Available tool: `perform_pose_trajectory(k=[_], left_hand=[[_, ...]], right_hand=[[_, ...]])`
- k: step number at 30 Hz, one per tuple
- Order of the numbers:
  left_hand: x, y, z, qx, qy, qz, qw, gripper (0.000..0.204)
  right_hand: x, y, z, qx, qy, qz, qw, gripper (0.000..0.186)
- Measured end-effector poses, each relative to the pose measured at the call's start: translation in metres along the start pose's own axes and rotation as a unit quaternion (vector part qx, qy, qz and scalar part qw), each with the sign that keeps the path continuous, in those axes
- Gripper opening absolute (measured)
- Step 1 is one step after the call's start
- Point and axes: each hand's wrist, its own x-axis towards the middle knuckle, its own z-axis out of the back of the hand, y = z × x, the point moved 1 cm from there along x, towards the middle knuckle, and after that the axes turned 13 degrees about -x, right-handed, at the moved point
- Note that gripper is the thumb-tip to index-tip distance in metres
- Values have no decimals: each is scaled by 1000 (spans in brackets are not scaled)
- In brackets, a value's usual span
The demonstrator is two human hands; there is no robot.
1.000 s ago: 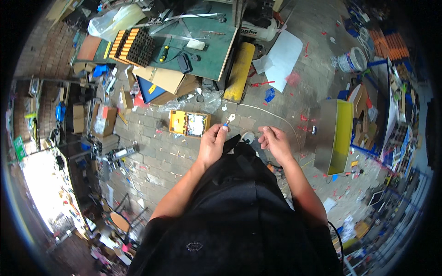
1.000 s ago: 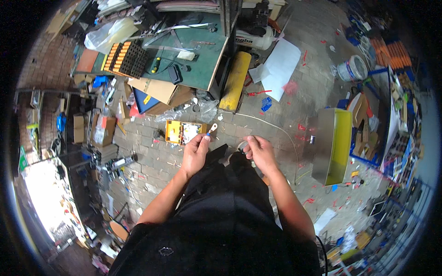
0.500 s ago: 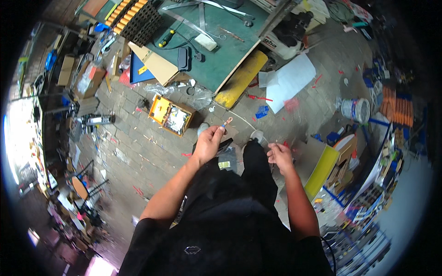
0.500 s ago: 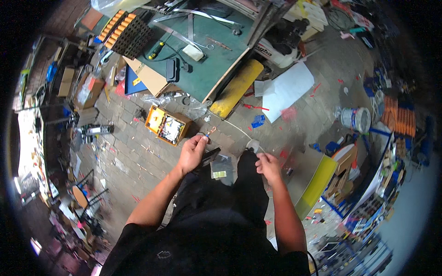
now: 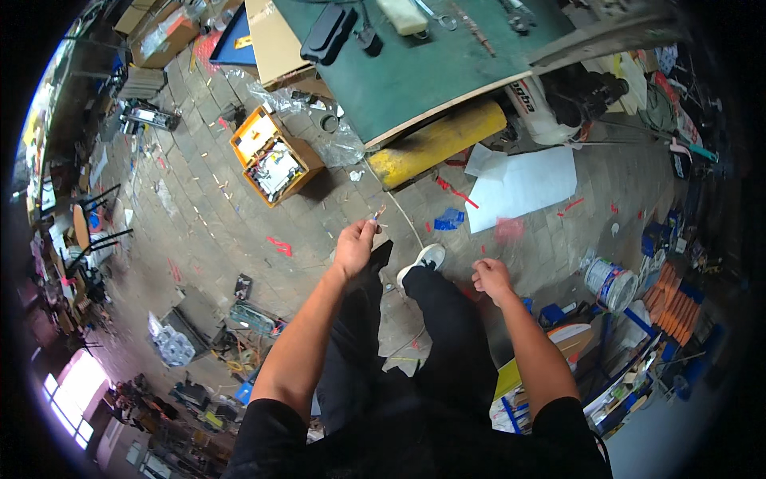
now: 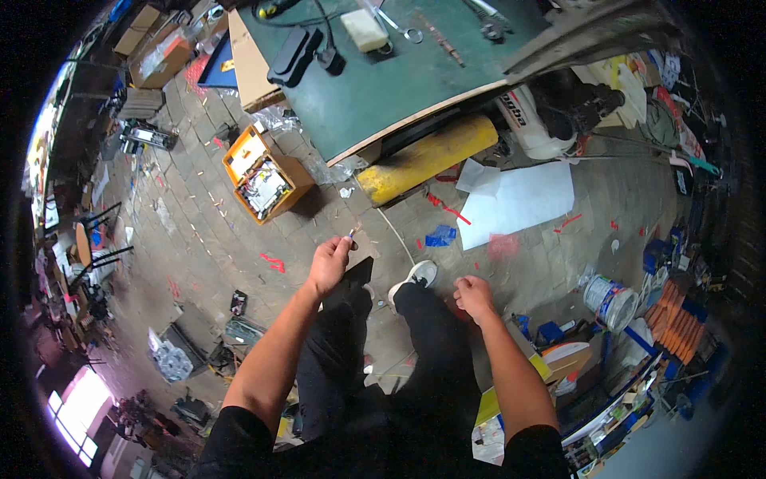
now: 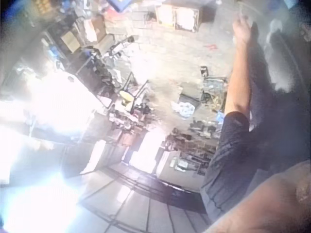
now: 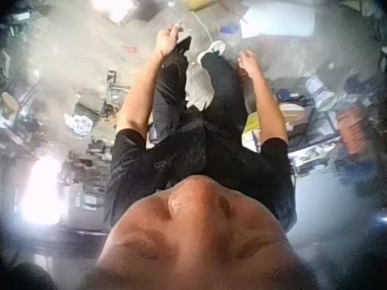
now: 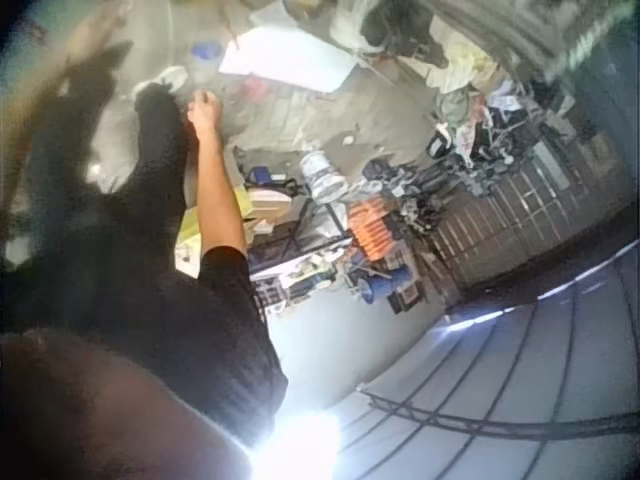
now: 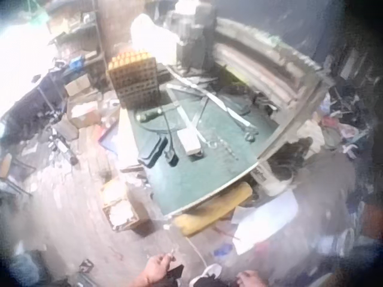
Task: The person works at a cluttered workbench, stripping and twisting wires, then uses pliers and a hammer on a yellow cylindrical object on the floor. They return to the bench to continue manipulating small components and wires.
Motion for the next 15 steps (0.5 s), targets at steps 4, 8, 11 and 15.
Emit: perform_pose_trajectory(k=[4, 8, 11, 15], left_hand=[[68, 69, 7, -24, -7, -5, 1000, 36], [132, 136, 18, -26, 1, -42, 999, 35], [181, 163, 22, 0, 17, -64, 998, 36], [241, 197, 19, 18, 29, -103, 994, 37]], right_hand=[[112, 8, -42, -78, 37, 52, 995, 22], [248, 13, -128, -22, 31, 66, 997, 24], [333, 22, -188, 2, 24, 53, 998, 28], [431, 24, -237, 97, 19, 24, 995, 39]])
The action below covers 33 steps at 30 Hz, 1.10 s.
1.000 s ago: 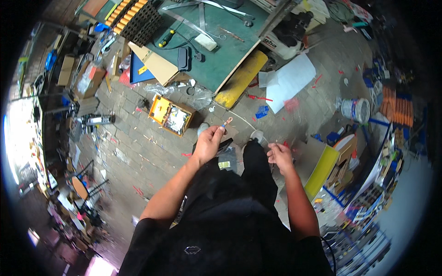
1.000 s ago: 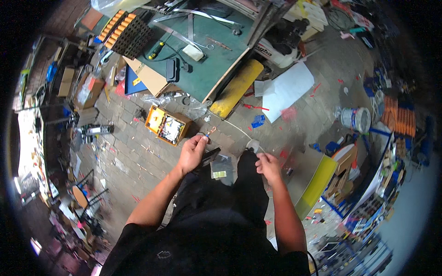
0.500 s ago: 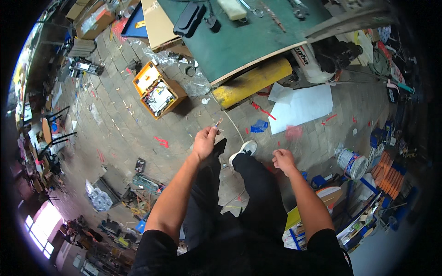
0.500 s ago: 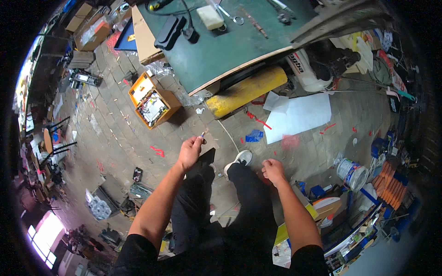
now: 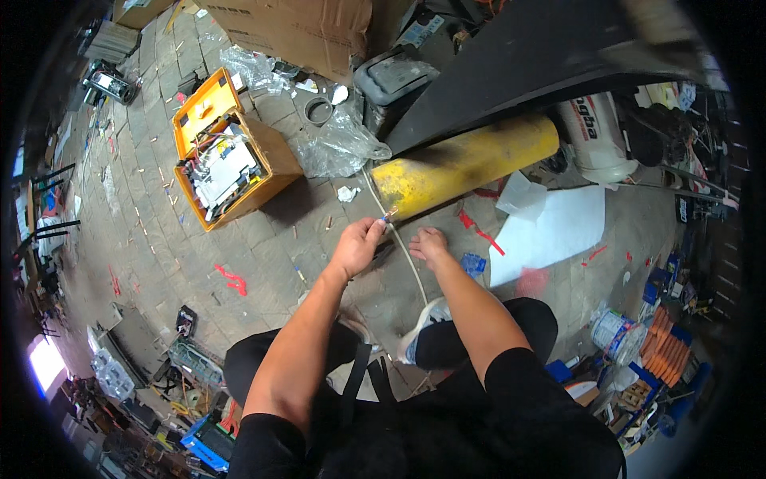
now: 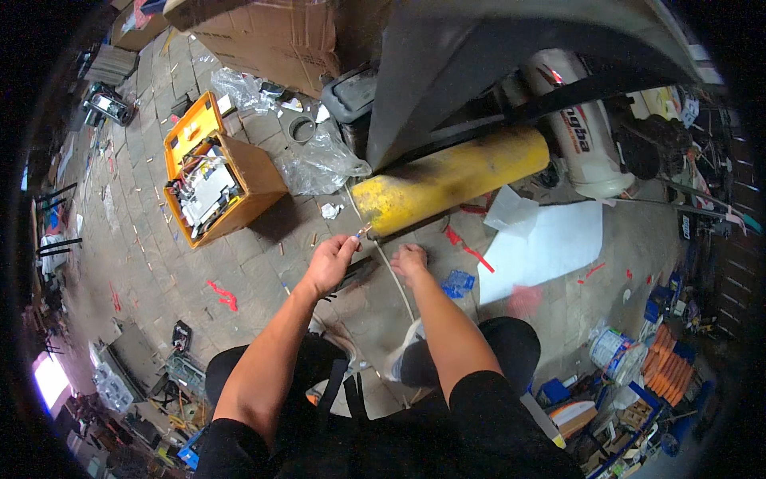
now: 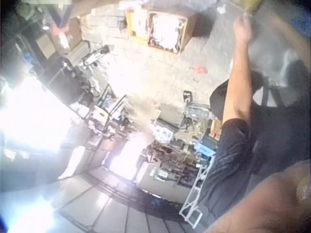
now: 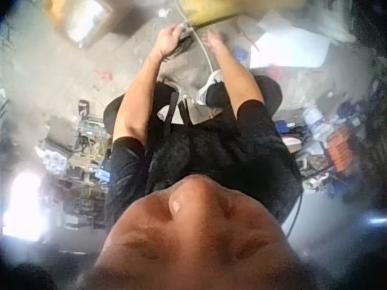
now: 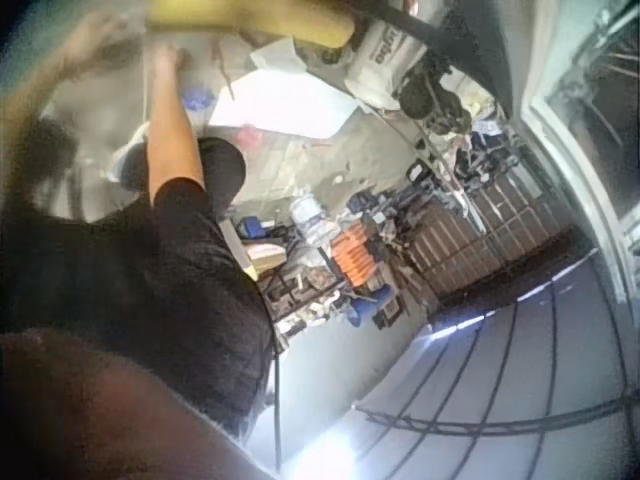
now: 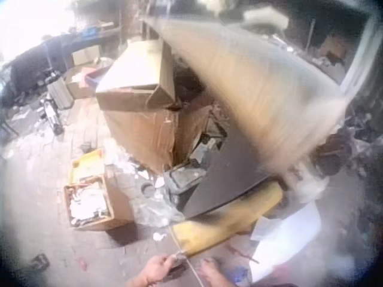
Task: The person works at a cluttered workbench, stripping and twisting wires, then uses pliers and a hammer on a yellow cylindrical object on the floor. They return to the bench to continue manipulating small components and wires.
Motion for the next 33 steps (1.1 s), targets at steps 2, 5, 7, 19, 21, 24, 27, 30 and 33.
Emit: perform_pose_trajectory(k=[2, 5, 7, 19, 21, 24, 27, 30, 33], left_hand=[[18, 20, 0, 15, 0, -22, 1000, 38], [40, 45, -5, 37, 3, -34, 999, 38], [50, 56, -7, 38, 0, -28, 999, 38], [63, 50, 1, 200, 11, -36, 979, 42], [68, 53, 3, 193, 16, -35, 980, 43], [75, 54, 1, 187, 20, -39, 981, 43], [82, 59, 3, 184, 43, -56, 980, 44], [83, 55, 7, 148, 62, -35, 986, 44], [89, 57, 7, 170, 56, -52, 982, 47]], right_hand=[[38, -1, -15, 53, 13, -3, 998, 46], [72, -7, -25, 69, -12, 12, 997, 35], [77, -4, -30, 48, -38, 23, 998, 27], [65, -21, -12, 220, -70, 21, 973, 34], [44, -15, 9, 265, -67, 18, 962, 33], [-11, -15, 36, 229, -97, 46, 967, 28], [-87, -13, 40, 138, -186, 96, 968, 24], [-118, -27, 56, -23, -155, 209, 965, 25], [-102, -17, 49, -160, -230, 422, 862, 26]])
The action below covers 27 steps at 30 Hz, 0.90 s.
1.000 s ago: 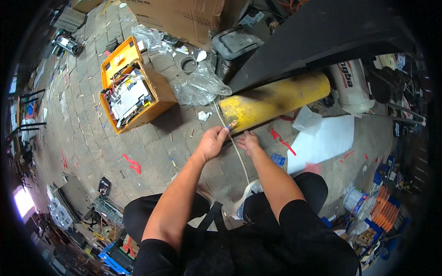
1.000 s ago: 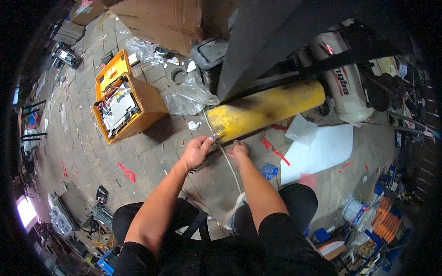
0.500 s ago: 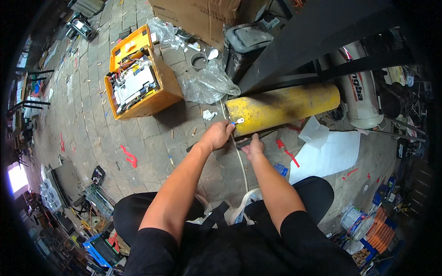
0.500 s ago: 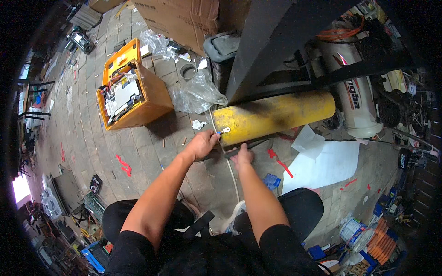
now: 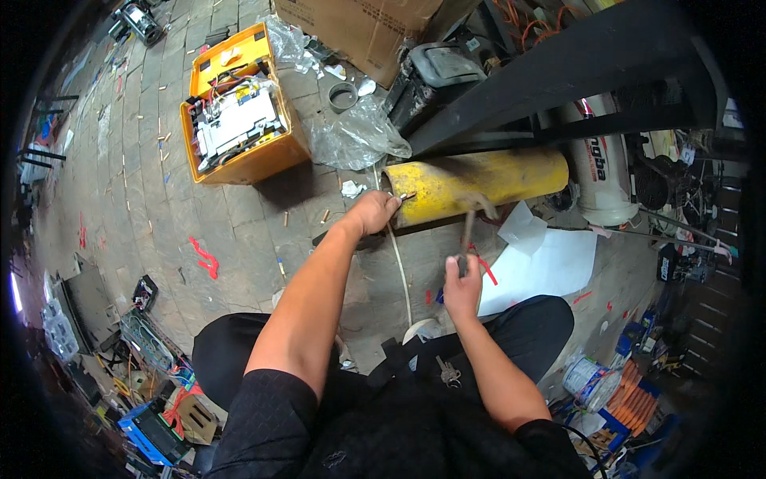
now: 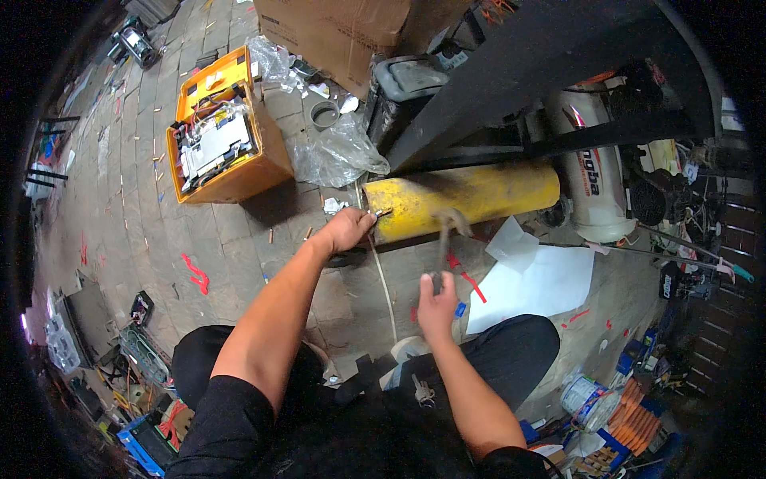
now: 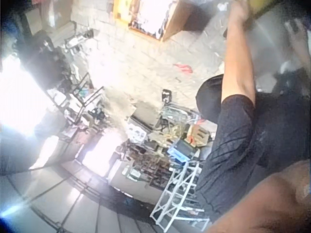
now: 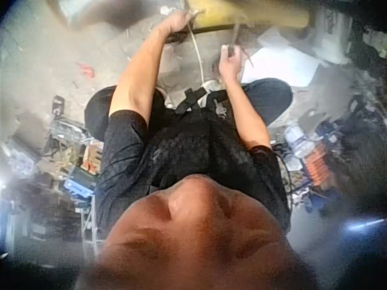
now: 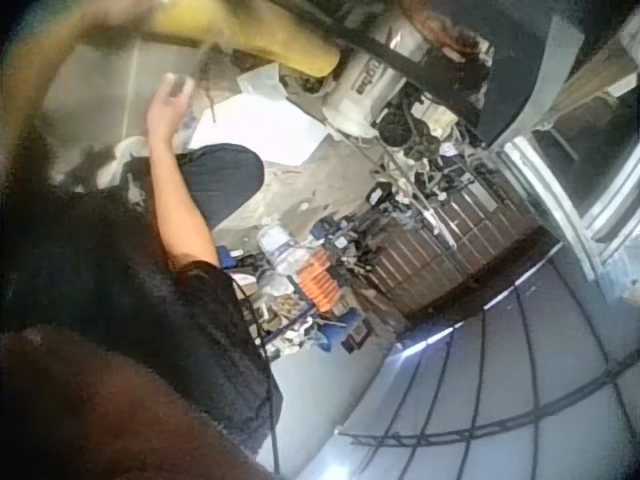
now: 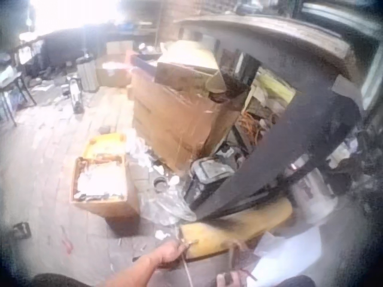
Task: The person works at a cluttered workbench, stripping and twisting wires, then uses pliers and a hammer on a yellow cylindrical object on the floor. They return to the bench to continue manipulating small components and wires.
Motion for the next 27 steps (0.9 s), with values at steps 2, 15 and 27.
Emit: perform_pose_trajectory(k=[2, 15, 27], left_hand=[[1, 7, 1, -1, -11, -2, 1000, 47], [-5, -2, -9, 1, -58, 4, 998, 45], [-9, -4, -11, -9, -58, 29, 998, 46]], right_hand=[[14, 36, 2, -84, 76, 19, 993, 31], [26, 69, 7, -306, 134, 113, 936, 35], [25, 66, 4, -275, 83, 162, 944, 31]])
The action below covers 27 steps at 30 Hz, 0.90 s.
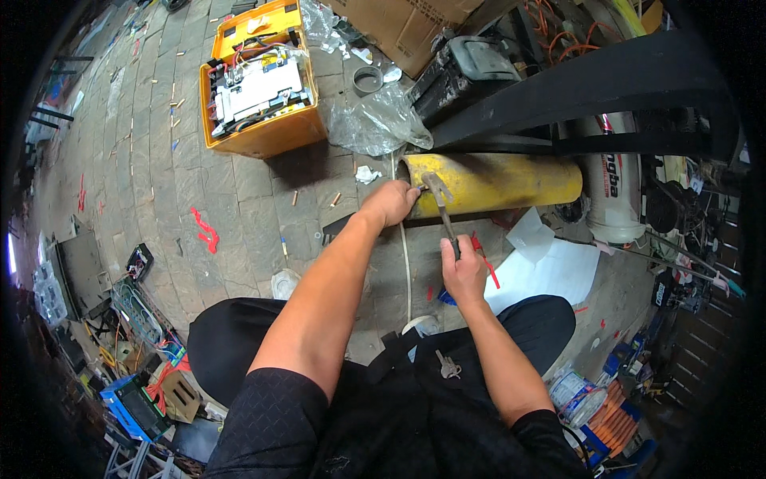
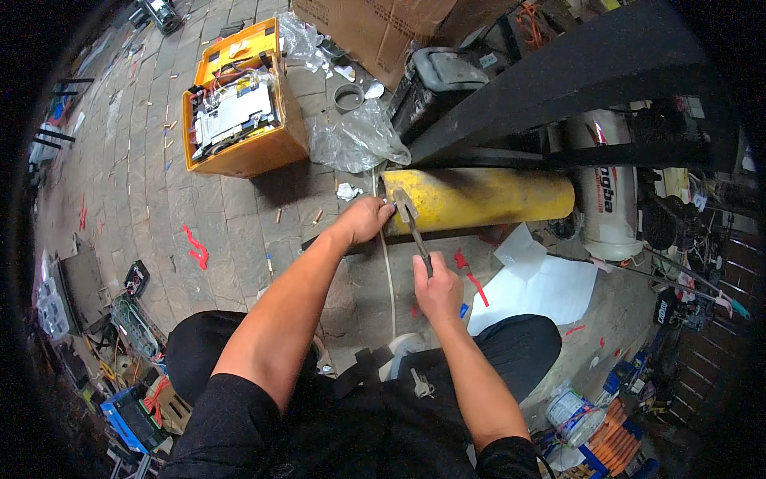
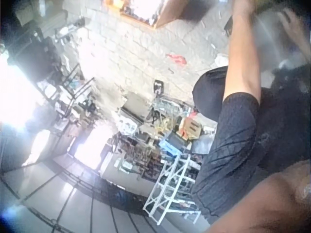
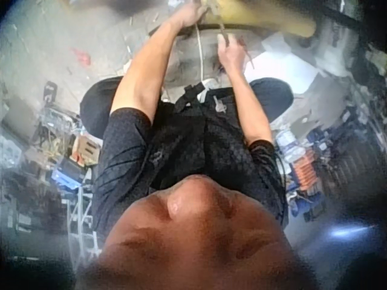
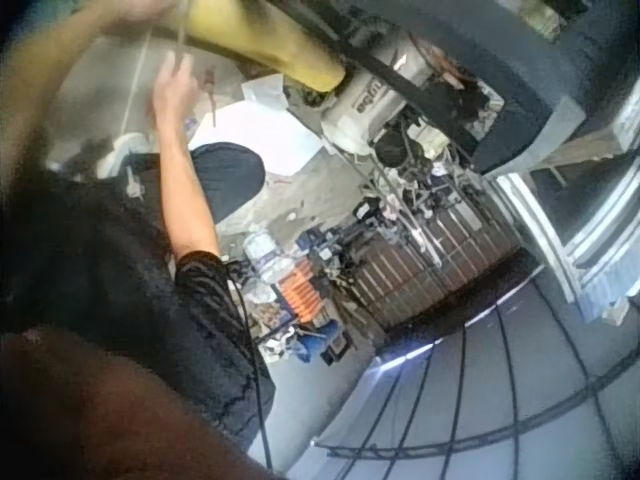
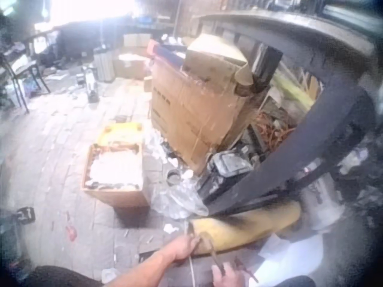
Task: The person works at a cluttered workbench, stripping and twisting wires, then uses pliers and a hammer on a yellow cylindrical object on the floor. They return to the bench to continue manipulating small components and wires.
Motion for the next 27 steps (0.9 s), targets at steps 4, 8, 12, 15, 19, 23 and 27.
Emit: perform_pose_trajectory(k=[4, 8, 12, 15, 19, 23, 27], left_hand=[[4, -1, 3, 22, 14, 19, 999, 45], [3, -3, 3, 18, 20, 22, 999, 45], [4, 8, -3, 8, -32, -34, 999, 44], [5, 6, -2, 5, -30, -29, 999, 44], [5, 9, -4, 4, -29, -33, 999, 45], [6, 9, -5, 13, -28, -28, 999, 44], [-1, 5, -6, 19, -51, -35, 998, 43]], right_hand=[[5, 1, -2, -24, 32, -12, 999, 30], [7, 2, 4, 28, 3, -6, 1000, 30], [6, -8, -8, -31, 27, -10, 999, 29], [11, -4, -1, 35, -2, -6, 999, 29], [4, -1, 3, -1, -17, -1, 1000, 29], [11, -9, -8, 38, -17, -2, 999, 27], [6, -3, 15, 71, -54, 31, 996, 28]])
